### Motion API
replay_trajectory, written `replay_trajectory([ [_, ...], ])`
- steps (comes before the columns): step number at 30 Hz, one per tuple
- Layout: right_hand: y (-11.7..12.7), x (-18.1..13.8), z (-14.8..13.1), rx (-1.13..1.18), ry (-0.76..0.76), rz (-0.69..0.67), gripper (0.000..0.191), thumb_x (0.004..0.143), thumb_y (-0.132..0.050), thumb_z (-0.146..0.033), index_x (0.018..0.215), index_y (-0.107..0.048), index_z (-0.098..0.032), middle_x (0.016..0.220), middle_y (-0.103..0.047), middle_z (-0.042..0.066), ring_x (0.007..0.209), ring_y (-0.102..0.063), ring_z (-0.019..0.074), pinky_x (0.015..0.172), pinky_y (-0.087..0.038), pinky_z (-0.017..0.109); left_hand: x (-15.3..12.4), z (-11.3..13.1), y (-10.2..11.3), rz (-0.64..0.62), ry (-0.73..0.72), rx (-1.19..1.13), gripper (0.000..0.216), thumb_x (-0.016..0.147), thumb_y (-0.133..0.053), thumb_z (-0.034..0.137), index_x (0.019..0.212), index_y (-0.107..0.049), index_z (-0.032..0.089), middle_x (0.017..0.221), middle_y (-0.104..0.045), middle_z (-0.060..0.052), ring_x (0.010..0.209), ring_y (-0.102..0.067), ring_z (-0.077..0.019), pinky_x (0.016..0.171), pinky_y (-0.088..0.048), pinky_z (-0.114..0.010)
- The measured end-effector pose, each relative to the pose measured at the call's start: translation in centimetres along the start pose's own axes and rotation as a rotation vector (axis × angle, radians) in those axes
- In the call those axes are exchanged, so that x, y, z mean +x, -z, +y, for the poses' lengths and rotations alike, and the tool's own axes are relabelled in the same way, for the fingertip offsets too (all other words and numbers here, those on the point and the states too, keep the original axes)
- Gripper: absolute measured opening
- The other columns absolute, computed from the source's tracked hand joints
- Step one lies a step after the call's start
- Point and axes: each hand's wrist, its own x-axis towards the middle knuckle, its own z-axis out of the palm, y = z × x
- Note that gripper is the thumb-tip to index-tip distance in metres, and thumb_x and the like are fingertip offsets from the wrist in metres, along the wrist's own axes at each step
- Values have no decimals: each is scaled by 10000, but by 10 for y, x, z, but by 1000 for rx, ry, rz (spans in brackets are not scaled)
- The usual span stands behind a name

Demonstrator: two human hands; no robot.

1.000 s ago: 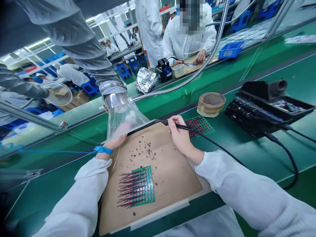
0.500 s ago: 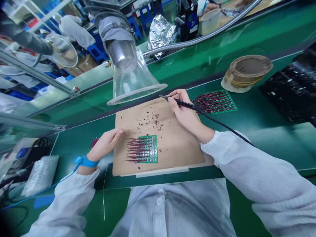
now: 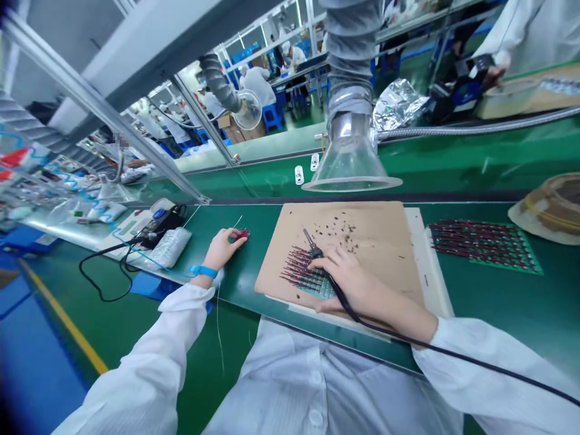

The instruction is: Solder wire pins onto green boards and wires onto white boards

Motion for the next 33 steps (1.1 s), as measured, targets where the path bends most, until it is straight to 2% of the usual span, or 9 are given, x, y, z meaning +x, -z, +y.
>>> replay_trajectory([
  [3, 2, 1, -1, -74, -16, -41, 720, 789, -818, -617, 1382, -582, -283, 1375, -595, 169, 1315, -559, 418, 1088, -477, 625, 3, 3, -4, -2, 2, -33, 161, 932, -688, 356, 986, -702, 205, 969, -668, -67, 951, -638, -233, 851, -497, -328],
  [7, 15, 4, 0, -127, -50, 4, 648, 836, -783, -497, 1397, -576, -247, 1383, -591, 187, 1319, -576, 418, 1079, -492, 614, 7, 5, -1, -2, 17, -72, 122, 929, -659, 313, 937, -698, 199, 935, -689, -64, 922, -634, -225, 845, -487, -326],
  [15, 30, 5, 21, -148, -99, 32, 736, 837, -784, -440, 1475, -501, -206, 1412, -573, 200, 1306, -587, 414, 1105, -462, 617, 7, 22, 18, 22, 60, -182, 189, 910, -649, 370, 912, -692, 186, 990, -752, -85, 972, -662, -244, 897, -500, -352],
  [18, 32, 4, 25, -120, -95, 20, 766, 831, -798, -442, 1493, -483, -216, 1407, -578, 180, 1333, -573, 388, 1136, -446, 596, 7, 48, 22, -42, 12, -260, 225, 927, -639, 410, 934, -676, 188, 990, -785, -90, 951, -693, -245, 894, -520, -364],
  [20, 32, 3, 23, -98, -80, 7, 767, 838, -797, -433, 1505, -476, -235, 1387, -591, 164, 1331, -572, 376, 1138, -445, 589, 7, 73, 18, -136, -64, -328, 247, 948, -626, 433, 964, -668, 190, 963, -800, -83, 924, -717, -239, 887, -539, -367],
  [23, 34, 4, 19, -93, -82, 8, 752, 851, -791, -407, 1512, -470, -245, 1349, -605, 153, 1295, -585, 369, 1120, -458, 587, 9, 117, 2, -311, -204, -440, 264, 962, -641, 456, 1019, -684, 202, 968, -809, -59, 946, -748, -227, 906, -560, -354],
  [27, 34, 5, 19, -111, -140, 45, 754, 879, -774, -439, 1537, -452, -259, 1357, -608, 149, 1309, -582, 368, 1124, -468, 580, 17, 170, -23, -455, -344, -551, 274, 966, -673, 433, 1104, -725, 202, 961, -814, -56, 907, -770, -230, 873, -582, -356],
  [30, 30, 4, 25, -108, -215, 96, 771, 907, -748, -472, 1582, -419, -299, 1468, -572, 160, 1392, -542, 387, 1146, -455, 611, 27, 194, -37, -520, -412, -604, 259, 994, -645, 420, 1046, -732, 182, 871, -806, -49, 802, -765, -209, 770, -584, -315],
  [33, 27, 2, 32, -110, -238, 100, 800, 915, -730, -521, 1614, -386, -341, 1554, -520, 143, 1484, -462, 402, 1198, -404, 643, 37, 205, -46, -526, -510, -577, 273, 1004, -636, 429, 993, -734, 175, 799, -784, -30, 707, -719, -174, 683, -542, -272],
])
